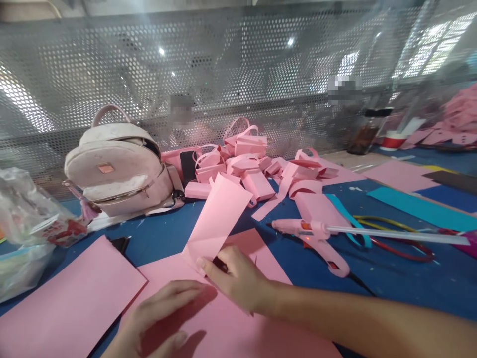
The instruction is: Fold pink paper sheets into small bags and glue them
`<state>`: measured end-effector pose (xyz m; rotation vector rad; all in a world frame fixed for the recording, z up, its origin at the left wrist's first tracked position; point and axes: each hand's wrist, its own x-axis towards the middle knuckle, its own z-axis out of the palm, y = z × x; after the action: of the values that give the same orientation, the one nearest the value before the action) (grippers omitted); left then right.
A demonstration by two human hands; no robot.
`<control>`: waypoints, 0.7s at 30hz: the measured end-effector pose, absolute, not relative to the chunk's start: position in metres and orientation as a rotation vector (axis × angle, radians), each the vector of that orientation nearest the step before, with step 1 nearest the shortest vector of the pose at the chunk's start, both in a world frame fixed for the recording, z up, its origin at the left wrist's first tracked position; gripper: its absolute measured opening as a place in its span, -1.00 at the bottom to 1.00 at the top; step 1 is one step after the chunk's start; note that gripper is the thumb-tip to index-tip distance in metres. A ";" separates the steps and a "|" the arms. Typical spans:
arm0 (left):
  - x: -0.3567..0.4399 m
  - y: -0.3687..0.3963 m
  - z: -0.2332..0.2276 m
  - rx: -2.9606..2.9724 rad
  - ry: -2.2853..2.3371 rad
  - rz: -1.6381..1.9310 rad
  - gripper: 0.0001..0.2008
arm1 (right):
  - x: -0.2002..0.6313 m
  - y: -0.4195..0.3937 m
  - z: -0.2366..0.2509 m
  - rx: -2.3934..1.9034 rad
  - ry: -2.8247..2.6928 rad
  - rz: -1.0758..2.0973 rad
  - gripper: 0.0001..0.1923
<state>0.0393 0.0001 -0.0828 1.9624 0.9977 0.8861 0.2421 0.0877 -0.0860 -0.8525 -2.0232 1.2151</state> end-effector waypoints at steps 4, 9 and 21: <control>0.036 -0.001 -0.083 2.000 1.047 0.948 -0.56 | 0.242 0.087 -0.086 -0.872 -2.034 1.191 -0.59; 0.025 0.001 -0.081 2.157 1.045 1.070 -0.54 | 0.244 0.090 -0.092 -0.895 -2.042 1.197 -0.59; 0.029 -0.004 -0.090 2.014 1.337 1.355 -0.63 | 0.243 0.091 -0.101 -0.917 -2.007 1.255 -0.59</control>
<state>0.0290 -0.0040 -0.0900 2.0140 1.3374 1.3549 0.2427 0.0906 -0.1009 -0.9174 -2.0066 1.2551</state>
